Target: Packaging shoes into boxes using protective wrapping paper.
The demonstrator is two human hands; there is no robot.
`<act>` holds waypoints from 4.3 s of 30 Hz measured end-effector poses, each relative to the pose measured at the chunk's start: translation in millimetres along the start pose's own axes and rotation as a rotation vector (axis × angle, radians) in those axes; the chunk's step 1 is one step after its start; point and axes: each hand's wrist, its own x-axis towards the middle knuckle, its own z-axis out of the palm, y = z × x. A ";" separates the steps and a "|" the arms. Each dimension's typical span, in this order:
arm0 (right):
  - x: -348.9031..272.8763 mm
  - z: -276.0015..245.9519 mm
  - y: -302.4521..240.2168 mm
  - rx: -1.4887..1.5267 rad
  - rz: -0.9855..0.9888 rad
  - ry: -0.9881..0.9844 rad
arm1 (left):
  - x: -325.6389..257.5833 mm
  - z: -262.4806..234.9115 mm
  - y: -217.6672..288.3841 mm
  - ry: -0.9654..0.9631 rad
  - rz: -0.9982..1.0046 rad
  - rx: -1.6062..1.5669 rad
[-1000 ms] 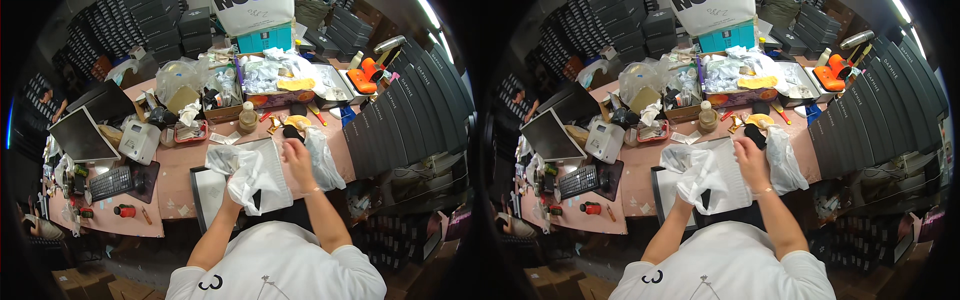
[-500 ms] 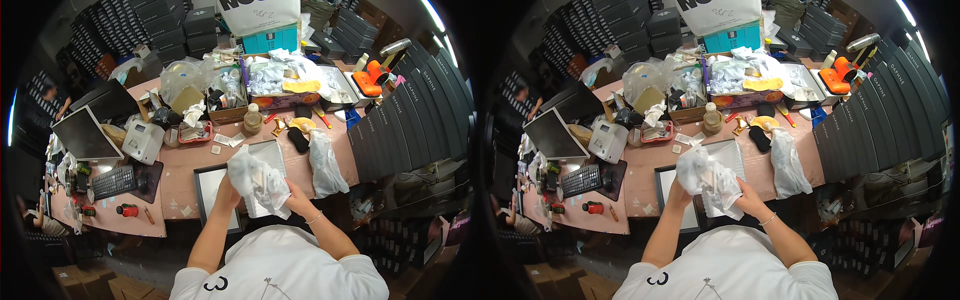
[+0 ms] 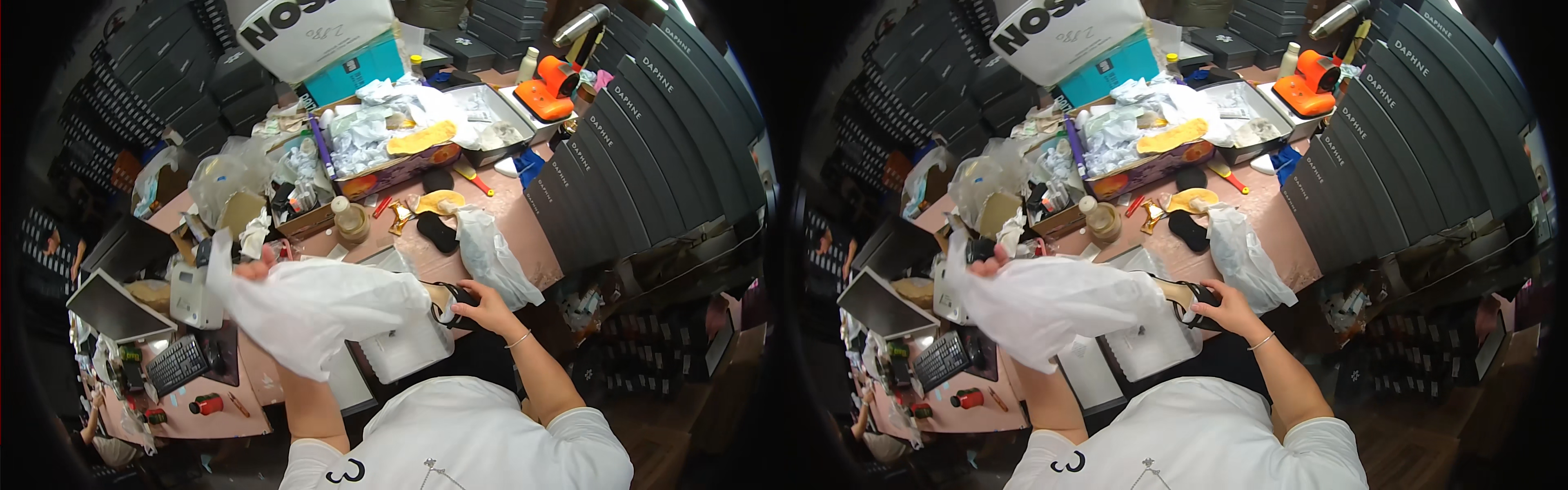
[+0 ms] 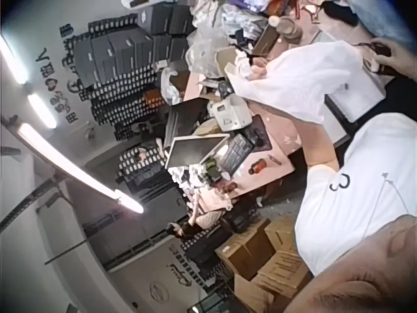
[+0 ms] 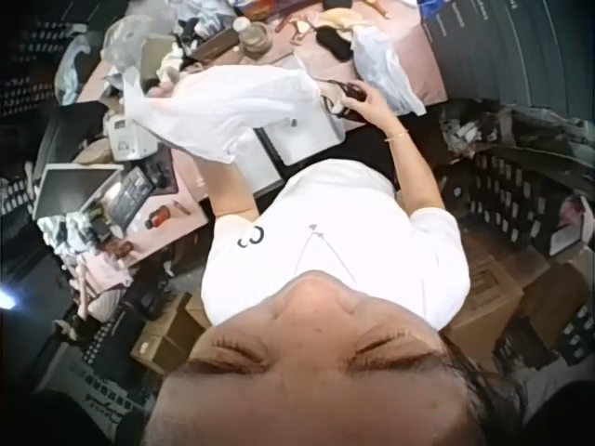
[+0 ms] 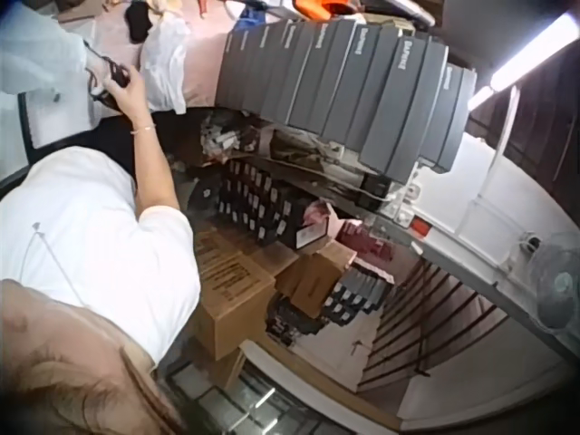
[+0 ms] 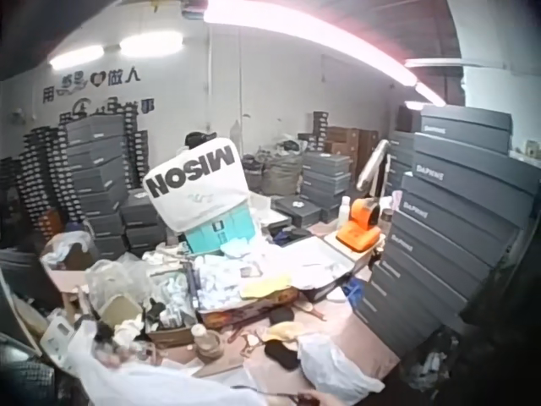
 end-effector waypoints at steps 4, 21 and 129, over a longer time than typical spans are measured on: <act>11.6 -24.9 9.4 0.213 0.129 0.315 | -48.7 -46.0 -18.9 -0.662 0.272 0.942; 45.6 39.1 -125.7 -0.726 -0.905 -0.251 | -112.8 -106.8 -39.8 -0.125 -1.530 0.196; 5.6 240.7 -46.7 -0.461 -0.471 -0.508 | -165.7 -130.4 40.9 0.351 -0.889 0.338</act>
